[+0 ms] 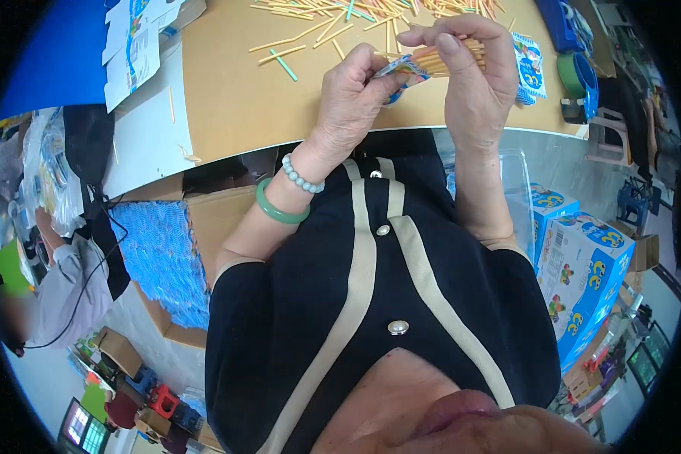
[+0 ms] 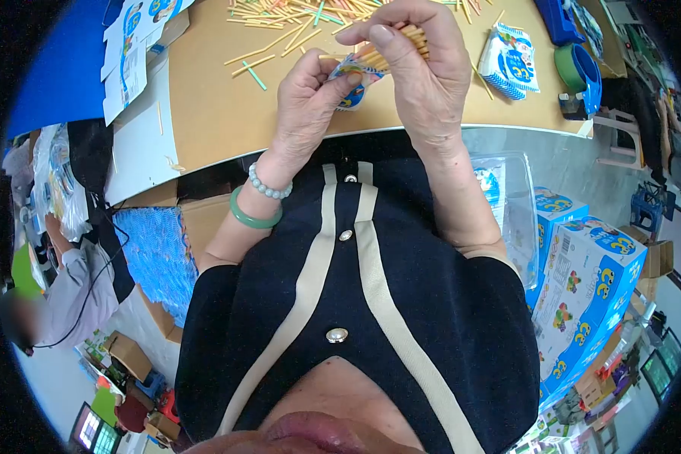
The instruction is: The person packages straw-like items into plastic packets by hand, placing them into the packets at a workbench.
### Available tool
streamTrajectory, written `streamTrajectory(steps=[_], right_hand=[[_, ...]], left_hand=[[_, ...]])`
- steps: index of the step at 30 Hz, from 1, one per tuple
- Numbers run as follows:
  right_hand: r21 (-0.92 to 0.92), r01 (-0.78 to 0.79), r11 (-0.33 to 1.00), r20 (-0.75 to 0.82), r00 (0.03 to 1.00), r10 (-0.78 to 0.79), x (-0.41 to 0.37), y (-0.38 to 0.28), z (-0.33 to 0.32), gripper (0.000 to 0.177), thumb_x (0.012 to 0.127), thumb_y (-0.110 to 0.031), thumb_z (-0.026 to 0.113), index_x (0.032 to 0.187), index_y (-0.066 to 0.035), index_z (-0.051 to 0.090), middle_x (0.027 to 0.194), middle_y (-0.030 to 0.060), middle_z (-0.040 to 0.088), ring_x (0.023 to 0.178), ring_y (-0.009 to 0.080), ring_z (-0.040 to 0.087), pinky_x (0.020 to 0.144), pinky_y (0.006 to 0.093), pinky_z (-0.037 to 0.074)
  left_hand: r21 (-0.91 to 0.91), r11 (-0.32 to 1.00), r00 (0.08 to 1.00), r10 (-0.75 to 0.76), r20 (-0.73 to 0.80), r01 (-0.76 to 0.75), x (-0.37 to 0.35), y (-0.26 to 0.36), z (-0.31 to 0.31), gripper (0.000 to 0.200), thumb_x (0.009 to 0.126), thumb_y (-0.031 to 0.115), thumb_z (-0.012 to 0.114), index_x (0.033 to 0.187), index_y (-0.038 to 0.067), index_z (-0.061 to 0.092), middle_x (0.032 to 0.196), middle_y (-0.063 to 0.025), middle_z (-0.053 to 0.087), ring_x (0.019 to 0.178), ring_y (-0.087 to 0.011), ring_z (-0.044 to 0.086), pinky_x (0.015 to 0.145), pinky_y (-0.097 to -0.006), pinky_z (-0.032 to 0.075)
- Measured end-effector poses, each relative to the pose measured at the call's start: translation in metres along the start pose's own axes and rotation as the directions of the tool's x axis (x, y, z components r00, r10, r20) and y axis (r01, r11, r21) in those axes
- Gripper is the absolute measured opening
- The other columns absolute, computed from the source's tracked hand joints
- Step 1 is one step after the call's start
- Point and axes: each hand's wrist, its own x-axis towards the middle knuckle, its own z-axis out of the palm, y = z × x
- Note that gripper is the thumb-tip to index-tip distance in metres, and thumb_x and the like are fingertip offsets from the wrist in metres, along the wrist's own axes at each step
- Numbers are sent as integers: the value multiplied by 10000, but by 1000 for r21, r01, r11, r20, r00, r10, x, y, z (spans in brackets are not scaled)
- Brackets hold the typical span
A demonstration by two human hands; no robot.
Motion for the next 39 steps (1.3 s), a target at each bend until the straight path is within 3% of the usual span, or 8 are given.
streamTrajectory(steps=[13, 16, 17, 19, 20, 24, 29, 39], right_hand=[[139, -64, 988, -48, 996, 72, 4, 16, 7, 88, 936, -46, 510, 1015, -12, 497, 871, 116, 611, 844, 260, 669, 811, 371, 529], [794, 308, 523, -121, 925, -361, 16, 58, 20, 104, 906, -49, 544, 994, -17, 499, 835, 76, 586, 812, 204, 644, 756, 305, 517], [793, 309, 524, -123, 925, -360, 14, 47, 19, 104, 906, -49, 544, 994, -17, 499, 835, 76, 586, 812, 204, 644, 756, 305, 517], [461, 0, 887, -116, 991, 61, 5, 7, 11, 113, 902, -67, 561, 989, -22, 504, 837, 78, 592, 810, 214, 645, 771, 328, 515], [264, -210, 941, -181, 948, 262, 4, -3, 9, 119, 901, -76, 570, 987, -24, 506, 837, 78, 595, 809, 219, 645, 779, 339, 514], [375, -171, 911, -226, 936, 268, 8, -5, 6, 135, 900, -94, 584, 990, -30, 506, 838, 80, 594, 805, 223, 646, 783, 340, 509], [431, -58, 900, -264, 946, 188, 13, -8, 7, 141, 904, -92, 582, 999, -32, 498, 848, 81, 582, 803, 224, 646, 783, 343, 508], [347, -27, 938, -325, 934, 147, 7, -2, 10, 117, 923, -89, 554, 992, -34, 477, 852, 76, 573, 791, 213, 643, 778, 346, 513]], left_hand=[[106, 992, 998, 58, 38, -62, 3, -8, -6, 143, 905, 116, 612, 854, 0, 546, 747, -25, 616, 707, -64, 557, 630, -228, 468], [317, 937, 989, 123, 87, -144, 4, -9, -8, 147, 917, 119, 594, 870, -12, 547, 742, -40, 610, 701, -78, 560, 640, -236, 474], [317, 938, 989, 121, 89, -143, 4, -8, -6, 147, 917, 119, 594, 870, -12, 547, 742, -40, 610, 701, -78, 560, 640, -236, 474], [143, 987, 997, 63, 39, -68, 3, -1, -2, 132, 908, 111, 607, 870, -6, 561, 753, -32, 615, 707, -65, 558, 633, -225, 468], [53, 998, 999, 31, 18, -32, 2, 1, 0, 125, 904, 107, 613, 870, -4, 568, 758, -27, 617, 710, -59, 557, 629, -220, 466], [-101, 991, 993, -83, 78, 91, 1, 6, -10, 106, 888, 82, 632, 840, 9, 573, 765, -3, 612, 712, -34, 546, 615, -195, 452], [-43, 992, 988, -114, 100, 119, 2, 12, -7, 121, 874, 75, 652, 813, 22, 563, 768, 15, 604, 707, -15, 529, 609, -175, 443], [0, 998, 994, 60, 88, -60, 0, 1, 14, 148, 903, 107, 627, 829, 6, 548, 802, 5, 583, 723, -29, 519, 620, -178, 450]])
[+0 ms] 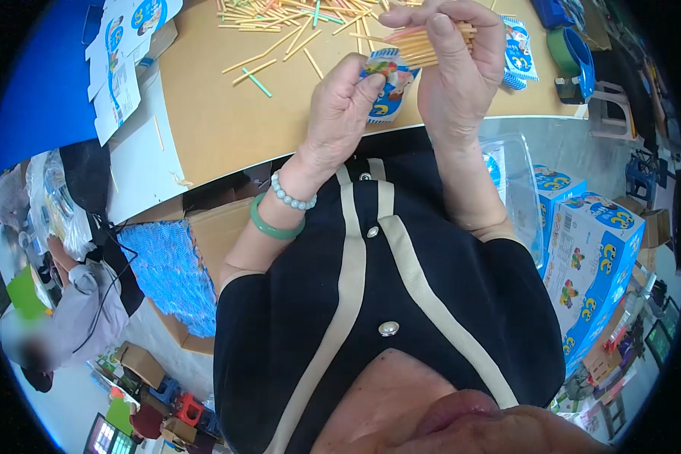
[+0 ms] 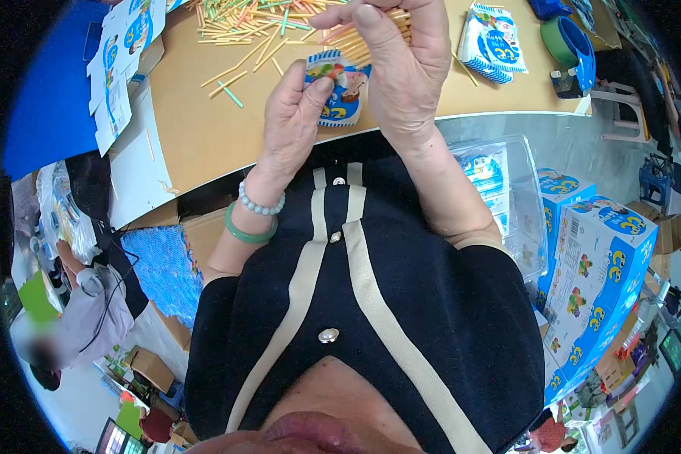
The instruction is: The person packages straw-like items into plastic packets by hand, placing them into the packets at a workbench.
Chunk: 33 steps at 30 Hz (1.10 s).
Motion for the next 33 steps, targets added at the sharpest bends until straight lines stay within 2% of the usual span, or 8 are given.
streamTrajectory(steps=[2, 3, 5, 10, 12, 13, 22, 33], right_hand=[[-6, -8, 1000, -23, 1000, 7, 4, 8, -6, 118, 924, -93, 554, 990, -34, 475, 851, 76, 573, 790, 212, 643, 781, 347, 512], [226, 97, 969, 54, 992, -112, 11, 25, -12, 122, 924, -95, 555, 990, -34, 473, 853, 78, 573, 789, 212, 643, 782, 347, 512], [654, 218, 724, 115, 918, -380, 24, 49, -18, 130, 923, -98, 559, 992, -34, 469, 855, 80, 574, 786, 211, 644, 785, 347, 511], [688, 208, 696, 82, 929, -360, 21, 38, -12, 129, 923, -101, 561, 982, -38, 465, 856, 78, 575, 786, 213, 644, 783, 346, 512], [250, 107, 962, 46, 991, -122, 9, 8, -6, 124, 923, -104, 561, 970, -44, 463, 849, 78, 576, 786, 217, 645, 784, 354, 513], [8, 14, 1000, -14, 1000, -13, 7, 2, -4, 122, 923, -105, 561, 964, -46, 462, 845, 78, 576, 786, 219, 645, 784, 358, 513], [81, 61, 995, -77, 995, -55, 12, 5, -4, 128, 914, -83, 568, 960, -47, 454, 841, 97, 572, 782, 233, 643, 767, 370, 519], [-63, 101, 993, -24, 994, -102, 3, -3, 0, 120, 912, -71, 558, 965, -43, 454, 831, 103, 566, 754, 241, 635, 748, 368, 520]], left_hand=[[60, 998, 1000, 29, 4, -29, 1, -1, 2, 150, 906, 108, 622, 831, 4, 545, 806, 3, 581, 727, -31, 519, 622, -178, 451], [39, 999, 1000, -8, 5, 8, 1, -3, 2, 141, 902, 101, 625, 836, 5, 546, 802, 6, 580, 726, -29, 518, 624, -179, 451], [-2, 997, 997, -80, 8, 80, 1, -5, 0, 126, 895, 88, 630, 846, 7, 547, 792, 10, 579, 724, -25, 515, 627, -179, 452], [-85, 985, 988, -148, 35, 151, 2, -8, -8, 106, 882, 67, 640, 845, 10, 559, 771, 18, 582, 711, -21, 515, 625, -180, 453], [-87, 980, 983, -177, 38, 180, 2, -3, -7, 96, 871, 53, 650, 833, 10, 572, 757, 23, 583, 702, -18, 515, 621, -177, 452], [-88, 977, 981, -189, 38, 192, 3, -2, -7, 92, 865, 46, 655, 827, 10, 579, 750, 26, 584, 697, -17, 515, 620, -176, 452], [-41, 983, 982, -173, 81, 177, 5, 0, -12, 74, 844, 33, 673, 819, 4, 610, 746, 28, 589, 693, -15, 523, 620, -171, 458], [-80, 987, 991, -137, 5, 137, 10, -2, -8, 61, 845, 20, 664, 850, -7, 610, 786, 1, 629, 714, -23, 549, 629, -173, 465]])
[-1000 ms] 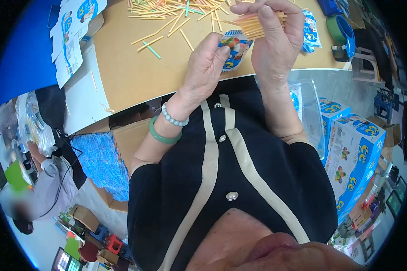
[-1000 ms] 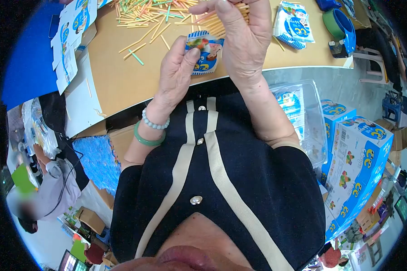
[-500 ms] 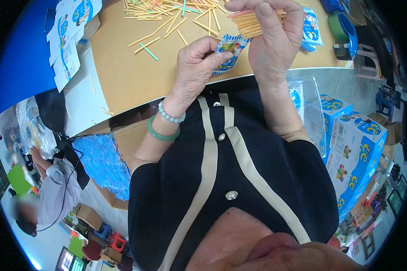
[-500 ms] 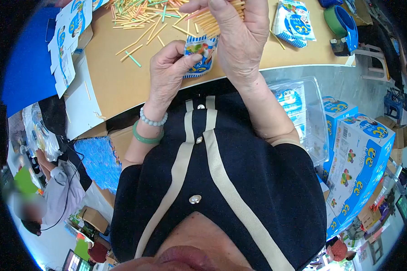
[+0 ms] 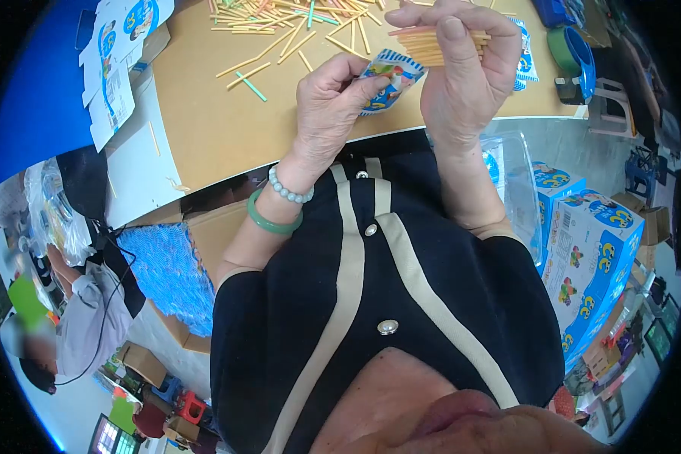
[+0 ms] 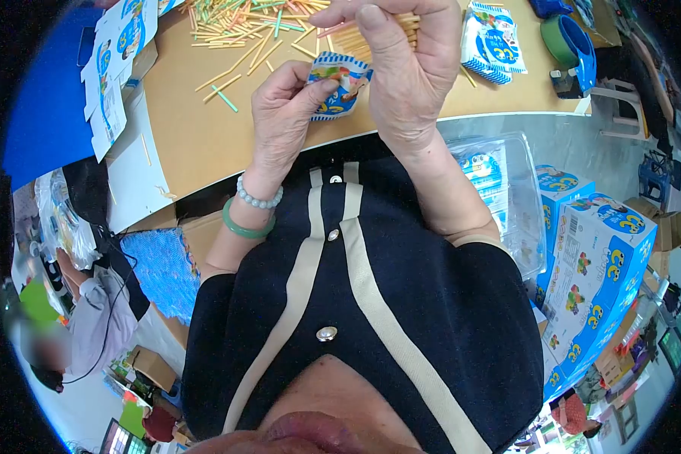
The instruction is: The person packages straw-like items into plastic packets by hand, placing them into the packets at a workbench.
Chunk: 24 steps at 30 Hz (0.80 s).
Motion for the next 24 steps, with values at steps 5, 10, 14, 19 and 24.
streamTrajectory(steps=[5, 10, 14, 19, 24], right_hand=[[-27, -25, 999, -3, 1000, 25, -5, -1, -3, 131, 910, -81, 565, 965, -41, 453, 831, 96, 564, 750, 236, 635, 745, 367, 523], [-44, 151, 988, 241, 961, -136, -5, 8, -25, 84, 935, -65, 521, 993, -19, 482, 869, 119, 611, 818, 257, 668, 824, 400, 523], [-69, 104, 992, 221, 972, -86, -11, 2, -19, 89, 935, -75, 526, 983, -22, 473, 874, 120, 613, 795, 258, 668, 826, 405, 521], [-75, -32, 997, 188, 981, 45, -18, -1, -14, 90, 935, -79, 528, 981, -23, 475, 883, 121, 614, 789, 268, 670, 805, 398, 530], [-42, -50, 998, 167, 984, 56, -19, -1, -14, 92, 933, -82, 533, 978, -23, 478, 891, 119, 617, 815, 279, 675, 773, 382, 541]], left_hand=[[7, 1000, 1000, 3, 1, -3, -3, 3, 1, 66, 850, 25, 660, 853, -9, 604, 789, -3, 632, 720, -25, 555, 639, -175, 467], [-94, 996, 1000, 1, 3, -1, -7, 6, -1, 52, 861, 28, 647, 869, -5, 607, 784, 5, 629, 720, -23, 552, 642, -175, 465], [-63, 998, 1000, 14, -5, -14, -10, 4, 0, 46, 868, 31, 640, 879, -2, 610, 773, 12, 617, 710, -18, 533, 632, -175, 455], [23, 999, 999, 40, -11, -40, -12, 4, 5, 50, 871, 40, 641, 866, -1, 611, 758, 19, 596, 695, -14, 502, 616, -179, 439], [-51, 999, 1000, -9, 6, 9, -16, 9, -1, 63, 866, 44, 649, 833, 7, 611, 755, 7, 611, 691, -23, 531, 621, -179, 454]])
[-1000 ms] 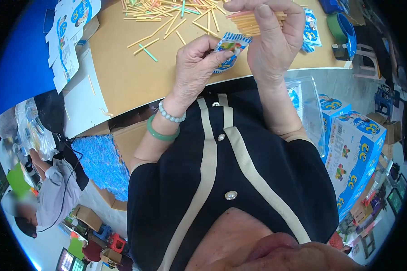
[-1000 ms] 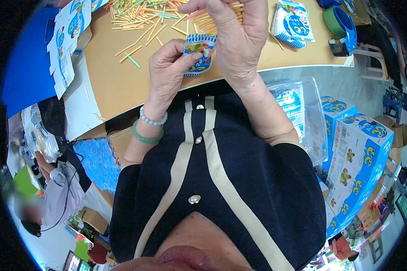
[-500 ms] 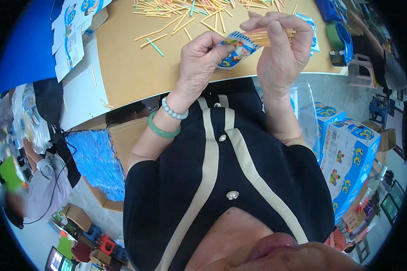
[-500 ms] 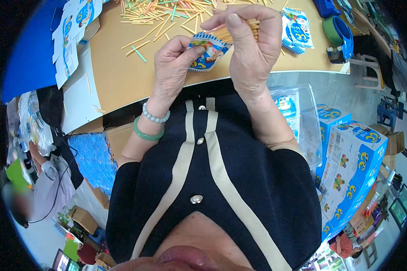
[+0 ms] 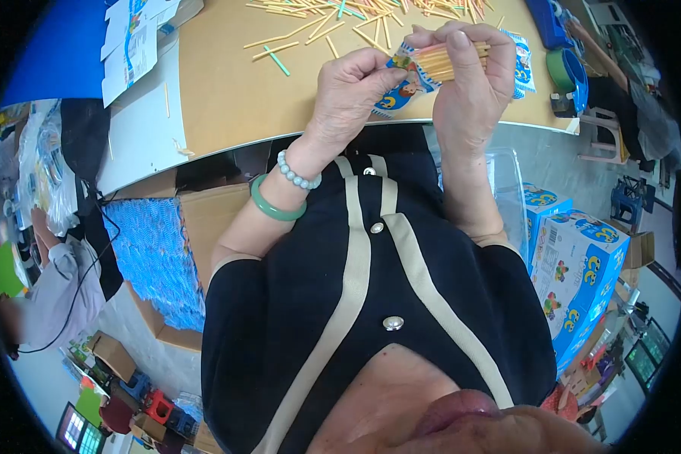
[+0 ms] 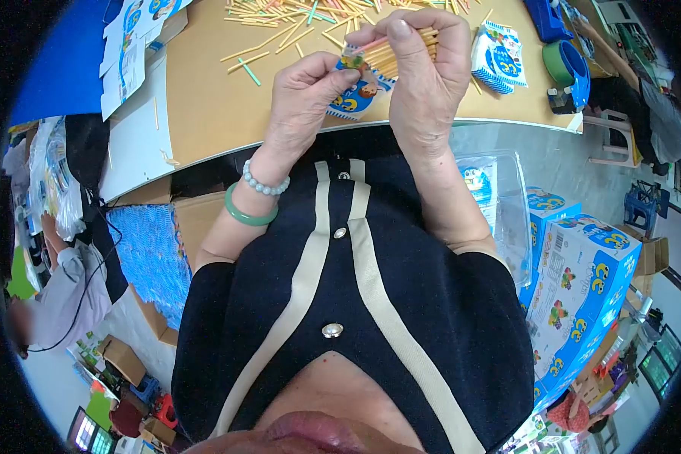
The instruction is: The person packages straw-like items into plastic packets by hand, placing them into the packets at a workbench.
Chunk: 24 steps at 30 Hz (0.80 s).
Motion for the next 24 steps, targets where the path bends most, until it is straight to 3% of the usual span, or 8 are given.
streamTrajectory(steps=[4, 8, 13, 17, 20, 24], right_hand=[[38, -2, 999, 7, 1000, 1, 3, -2, -4, 97, 936, -93, 535, 979, -27, 479, 887, 116, 622, 828, 280, 679, 762, 372, 546], [13, -24, 1000, 13, 1000, 24, 1, -1, -5, 97, 942, -110, 533, 978, -35, 484, 882, 114, 626, 830, 278, 680, 767, 368, 546], [-4, -65, 998, 5, 998, 65, -2, -1, -8, 95, 947, -129, 533, 946, -49, 481, 869, 107, 629, 817, 272, 684, 766, 366, 549], [52, -64, 997, 69, 996, 60, -2, -1, -14, 165, 941, -142, 547, 1060, -31, 516, 976, 122, 642, 934, 269, 663, 831, 368, 527], [179, -194, 965, -105, 971, 215, -1, -17, 5, 146, 909, -101, 573, 961, -38, 452, 833, 90, 565, 752, 227, 634, 737, 357, 526], [165, -135, 977, -107, 982, 154, 1, -19, 7, 152, 910, -115, 577, 955, -37, 454, 831, 86, 566, 754, 218, 634, 721, 344, 529]], left_hand=[[-203, 979, 999, 4, 39, 4, -2, 6, 0, 79, 853, 52, 668, 821, 15, 606, 768, -24, 644, 699, -49, 588, 630, -186, 484], [-269, 963, 998, -16, 64, 32, 3, 4, 3, 91, 839, 57, 685, 819, 20, 604, 788, -55, 669, 719, -80, 633, 646, -201, 512], [-254, 961, 991, -90, 102, 113, 2, 8, 4, 104, 820, 51, 704, 833, 19, 606, 803, -63, 675, 718, -84, 641, 644, -203, 522], [-215, 971, 988, -78, 131, 105, 4, 5, -4, 121, 797, 38, 722, 825, 21, 606, 807, -72, 680, 707, -90, 646, 642, -206, 534], [-115, 982, 979, -132, 156, 151, 4, 6, -8, 138, 776, 27, 737, 824, 23, 607, 801, -74, 681, 700, -92, 649, 634, -208, 540], [-106, 983, 978, -128, 163, 147, 3, 10, -5, 137, 769, 7, 736, 821, 31, 611, 791, -71, 679, 702, -94, 653, 639, -226, 548]])
